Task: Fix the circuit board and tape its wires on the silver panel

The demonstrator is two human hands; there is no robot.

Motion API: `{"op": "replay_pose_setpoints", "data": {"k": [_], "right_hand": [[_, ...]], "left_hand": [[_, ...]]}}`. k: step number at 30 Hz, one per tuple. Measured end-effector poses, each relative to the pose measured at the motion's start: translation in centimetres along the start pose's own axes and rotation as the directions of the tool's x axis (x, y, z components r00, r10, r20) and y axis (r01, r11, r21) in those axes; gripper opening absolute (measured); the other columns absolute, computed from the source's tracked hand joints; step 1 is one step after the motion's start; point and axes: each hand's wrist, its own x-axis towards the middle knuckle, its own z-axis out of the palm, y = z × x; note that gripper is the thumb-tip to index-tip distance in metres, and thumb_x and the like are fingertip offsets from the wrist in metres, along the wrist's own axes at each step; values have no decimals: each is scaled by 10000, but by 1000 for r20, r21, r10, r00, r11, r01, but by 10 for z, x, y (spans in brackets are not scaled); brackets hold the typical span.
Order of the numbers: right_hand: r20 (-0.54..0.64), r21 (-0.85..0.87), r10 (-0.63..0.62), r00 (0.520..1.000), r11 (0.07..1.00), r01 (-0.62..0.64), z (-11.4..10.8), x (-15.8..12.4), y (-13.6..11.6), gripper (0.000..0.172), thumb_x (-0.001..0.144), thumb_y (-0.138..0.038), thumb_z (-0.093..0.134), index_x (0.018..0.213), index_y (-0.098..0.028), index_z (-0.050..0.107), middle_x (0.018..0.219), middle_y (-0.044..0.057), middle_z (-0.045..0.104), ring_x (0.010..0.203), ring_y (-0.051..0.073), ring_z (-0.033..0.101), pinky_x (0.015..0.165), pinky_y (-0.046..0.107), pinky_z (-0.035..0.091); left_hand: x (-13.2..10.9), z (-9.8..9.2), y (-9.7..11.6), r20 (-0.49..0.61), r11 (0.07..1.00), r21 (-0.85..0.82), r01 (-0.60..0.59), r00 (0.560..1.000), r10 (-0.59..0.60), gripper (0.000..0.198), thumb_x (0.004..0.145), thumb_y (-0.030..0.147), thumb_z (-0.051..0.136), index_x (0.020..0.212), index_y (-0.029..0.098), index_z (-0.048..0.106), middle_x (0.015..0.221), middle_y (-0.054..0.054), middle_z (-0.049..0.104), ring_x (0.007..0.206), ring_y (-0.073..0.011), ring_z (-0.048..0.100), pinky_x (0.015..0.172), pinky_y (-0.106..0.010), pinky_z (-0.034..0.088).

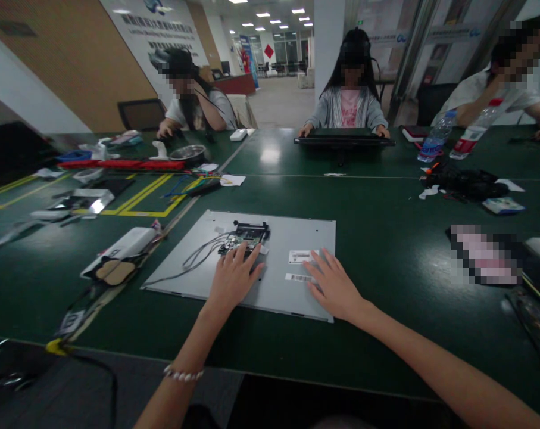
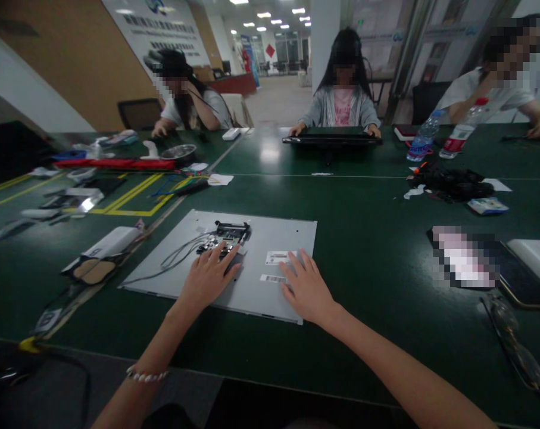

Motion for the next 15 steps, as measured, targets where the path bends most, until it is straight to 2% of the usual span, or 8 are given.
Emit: {"op": "replay_pose_setpoints", "data": {"k": [15], "right_hand": [[12,14,5,1000,1000,-5,1,-2,-1,532,988,-431,322,1460,-195,388,1567,104,286,1461,319,126,1152,530,201]], "left_hand": [[17,9,-34,31,999,-30,21,999,-20,491,974,375,360,1440,237,432,1454,-142,395,1216,-348,456,972,-489,406]]}}
